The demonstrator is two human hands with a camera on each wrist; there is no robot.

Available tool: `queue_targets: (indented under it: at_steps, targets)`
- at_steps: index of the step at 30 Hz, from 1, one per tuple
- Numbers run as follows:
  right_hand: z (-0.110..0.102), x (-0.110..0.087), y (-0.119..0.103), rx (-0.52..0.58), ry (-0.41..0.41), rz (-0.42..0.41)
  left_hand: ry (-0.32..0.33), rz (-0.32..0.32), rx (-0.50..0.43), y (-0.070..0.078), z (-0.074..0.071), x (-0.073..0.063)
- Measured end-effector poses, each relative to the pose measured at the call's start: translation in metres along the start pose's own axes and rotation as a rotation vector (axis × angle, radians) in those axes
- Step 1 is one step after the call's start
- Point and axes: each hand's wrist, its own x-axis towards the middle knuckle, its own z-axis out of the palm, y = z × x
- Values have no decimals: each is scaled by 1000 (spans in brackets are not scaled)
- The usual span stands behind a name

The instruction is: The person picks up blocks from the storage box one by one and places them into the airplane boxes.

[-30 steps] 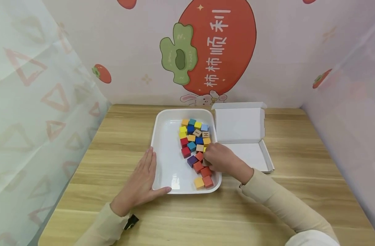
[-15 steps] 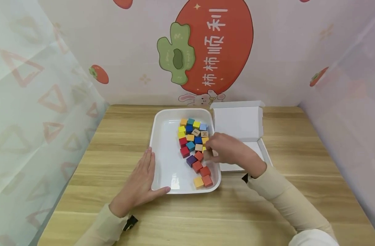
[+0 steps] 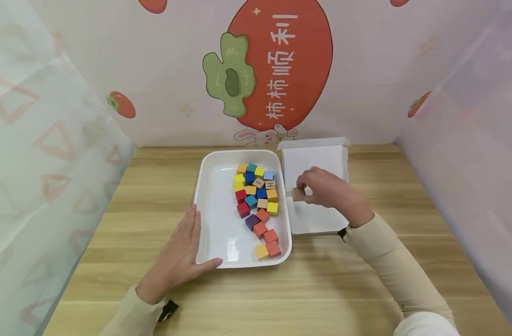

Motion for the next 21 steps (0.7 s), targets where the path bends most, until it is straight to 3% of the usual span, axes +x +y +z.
queue_targets:
  at_steps: [9,21]
  targets:
    - [39,27,9,-36,-53,21,3,-25,1,3,1,-8]
    - [55,37,16,-63,-24,52,2,-36,-12,7,-1,-4]
